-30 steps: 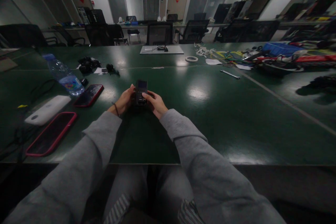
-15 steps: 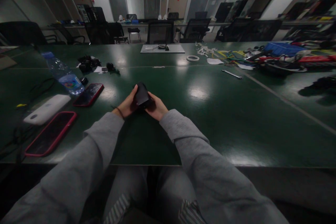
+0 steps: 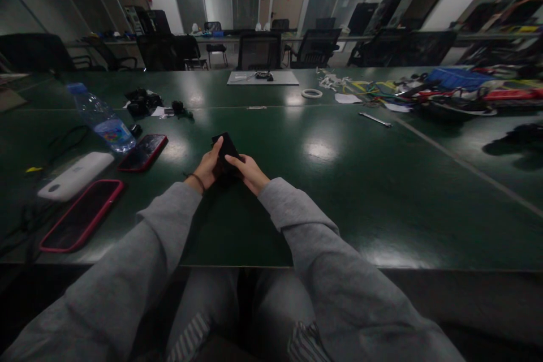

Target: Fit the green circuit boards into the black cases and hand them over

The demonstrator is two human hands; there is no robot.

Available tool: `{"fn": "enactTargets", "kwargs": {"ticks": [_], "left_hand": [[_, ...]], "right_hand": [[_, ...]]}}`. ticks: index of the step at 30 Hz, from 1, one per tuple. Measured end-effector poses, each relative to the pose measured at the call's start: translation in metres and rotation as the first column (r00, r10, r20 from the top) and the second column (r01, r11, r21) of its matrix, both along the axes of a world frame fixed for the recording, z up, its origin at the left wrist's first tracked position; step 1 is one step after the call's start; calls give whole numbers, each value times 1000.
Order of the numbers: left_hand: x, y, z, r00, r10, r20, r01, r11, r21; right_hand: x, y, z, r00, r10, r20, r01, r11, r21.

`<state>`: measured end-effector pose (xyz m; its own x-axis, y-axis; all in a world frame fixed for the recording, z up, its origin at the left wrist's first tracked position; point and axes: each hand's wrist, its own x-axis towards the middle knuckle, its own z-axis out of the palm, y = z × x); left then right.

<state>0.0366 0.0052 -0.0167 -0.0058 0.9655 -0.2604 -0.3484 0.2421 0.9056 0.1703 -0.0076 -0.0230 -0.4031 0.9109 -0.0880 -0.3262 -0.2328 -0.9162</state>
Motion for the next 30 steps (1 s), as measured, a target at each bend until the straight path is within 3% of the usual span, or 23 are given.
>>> {"fn": "enactTargets", "kwargs": {"ticks": [6, 12, 16, 20, 25, 30], "left_hand": [[-1, -2, 3, 980, -128, 150, 117, 990, 78], [-1, -4, 10, 978, -136, 157, 124, 989, 83], [1, -6, 12, 968, -129, 215, 120, 991, 57], [3, -8, 12, 957, -157, 244, 160, 987, 9], [2, -10, 14, 934, -162, 317, 189, 980, -55], [0, -8, 13, 922, -116, 369, 160, 983, -89]], "right_hand": [[11, 6, 4, 984, -12, -176, -10, 993, -121], [12, 6, 8, 982, -39, -183, 16, 992, -122], [4, 6, 1, 985, -173, -22, 174, 983, 65], [0, 4, -10, 882, -390, 264, 271, 879, 393], [-5, -6, -13, 749, -489, 446, 75, 732, 677], [-9, -11, -12, 663, -551, 507, -73, 626, 776]]}}
